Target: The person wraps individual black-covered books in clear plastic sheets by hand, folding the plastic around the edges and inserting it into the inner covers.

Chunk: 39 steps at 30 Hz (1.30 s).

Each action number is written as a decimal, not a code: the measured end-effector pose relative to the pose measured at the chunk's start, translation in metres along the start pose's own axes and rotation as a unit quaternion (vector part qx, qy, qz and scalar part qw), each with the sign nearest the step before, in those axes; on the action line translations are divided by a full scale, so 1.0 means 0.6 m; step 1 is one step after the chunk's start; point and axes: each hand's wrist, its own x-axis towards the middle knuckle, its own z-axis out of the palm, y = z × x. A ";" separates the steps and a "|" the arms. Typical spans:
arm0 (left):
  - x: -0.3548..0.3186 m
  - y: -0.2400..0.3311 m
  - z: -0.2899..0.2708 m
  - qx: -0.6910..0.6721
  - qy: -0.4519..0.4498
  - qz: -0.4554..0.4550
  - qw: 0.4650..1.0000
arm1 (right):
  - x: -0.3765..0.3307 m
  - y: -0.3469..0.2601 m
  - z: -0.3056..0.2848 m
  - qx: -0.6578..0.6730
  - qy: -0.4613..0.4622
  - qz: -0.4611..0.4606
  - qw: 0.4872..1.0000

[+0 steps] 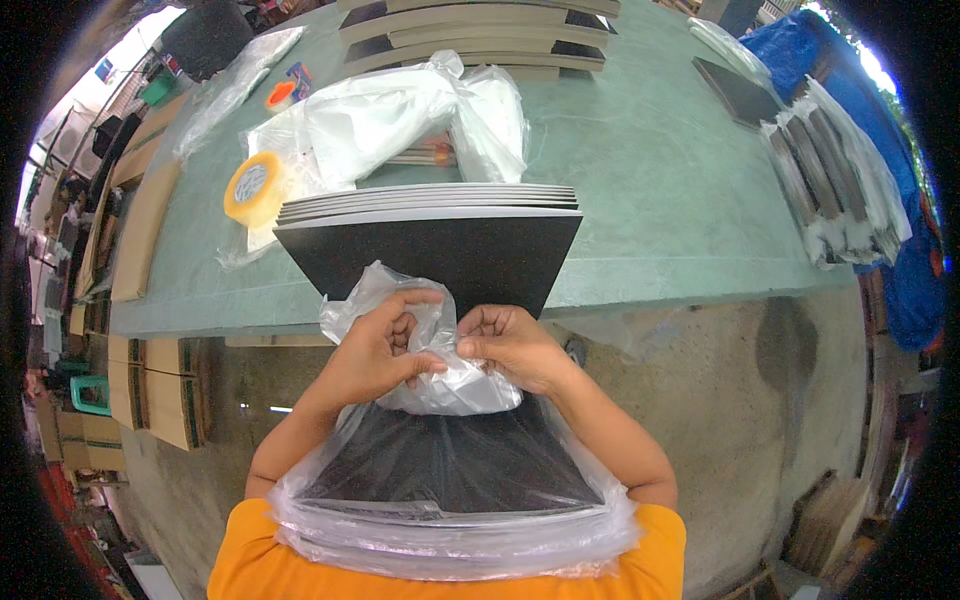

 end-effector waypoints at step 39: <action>-0.078 0.039 -0.145 0.211 0.542 0.211 0.786 | -0.085 -0.064 0.034 -0.076 0.025 -0.174 0.981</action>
